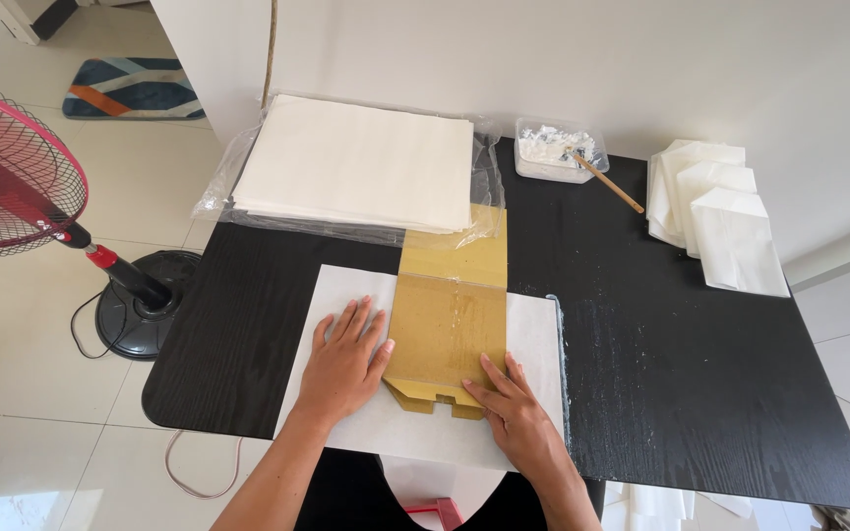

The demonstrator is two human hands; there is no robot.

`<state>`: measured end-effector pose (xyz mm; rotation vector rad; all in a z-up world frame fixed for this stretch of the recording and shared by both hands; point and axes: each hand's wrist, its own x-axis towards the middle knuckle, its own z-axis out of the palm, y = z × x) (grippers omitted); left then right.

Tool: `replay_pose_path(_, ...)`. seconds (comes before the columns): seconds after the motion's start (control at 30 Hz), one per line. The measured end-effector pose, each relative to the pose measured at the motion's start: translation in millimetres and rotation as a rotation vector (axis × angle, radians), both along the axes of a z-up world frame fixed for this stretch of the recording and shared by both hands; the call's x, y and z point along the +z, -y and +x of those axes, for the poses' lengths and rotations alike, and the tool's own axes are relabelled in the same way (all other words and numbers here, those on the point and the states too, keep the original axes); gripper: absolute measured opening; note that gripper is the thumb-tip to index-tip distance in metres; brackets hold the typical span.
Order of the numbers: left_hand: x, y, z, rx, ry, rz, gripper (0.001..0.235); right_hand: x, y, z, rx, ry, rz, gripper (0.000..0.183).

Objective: Manually folding paper sheets around a template and applying glue to assemble paper bags.

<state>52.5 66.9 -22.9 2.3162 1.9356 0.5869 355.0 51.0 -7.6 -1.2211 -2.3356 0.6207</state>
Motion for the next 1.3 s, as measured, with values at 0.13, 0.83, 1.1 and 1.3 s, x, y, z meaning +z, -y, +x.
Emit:
replay_pose_path(0.13,1,0,0,0.001,-0.051,-0.003,0.063,-1,-1,0,-0.006,-0.010,-0.046,0.039)
replay_pose_path(0.83,32,87,-55,0.166,-0.073,-0.600,0.166,41,9,-16,-0.129,-0.063,-0.287,0.052)
replay_pose_path(1.1,37,86,-53,-0.011,-0.067,-0.453,0.149,23,10,-14,-0.115,-0.041,-0.119,0.050)
replay_pose_path(1.3,116,65,-41,0.152,0.587,-0.776,0.158,23,10,-14,-0.097,-0.026,-0.054,0.051)
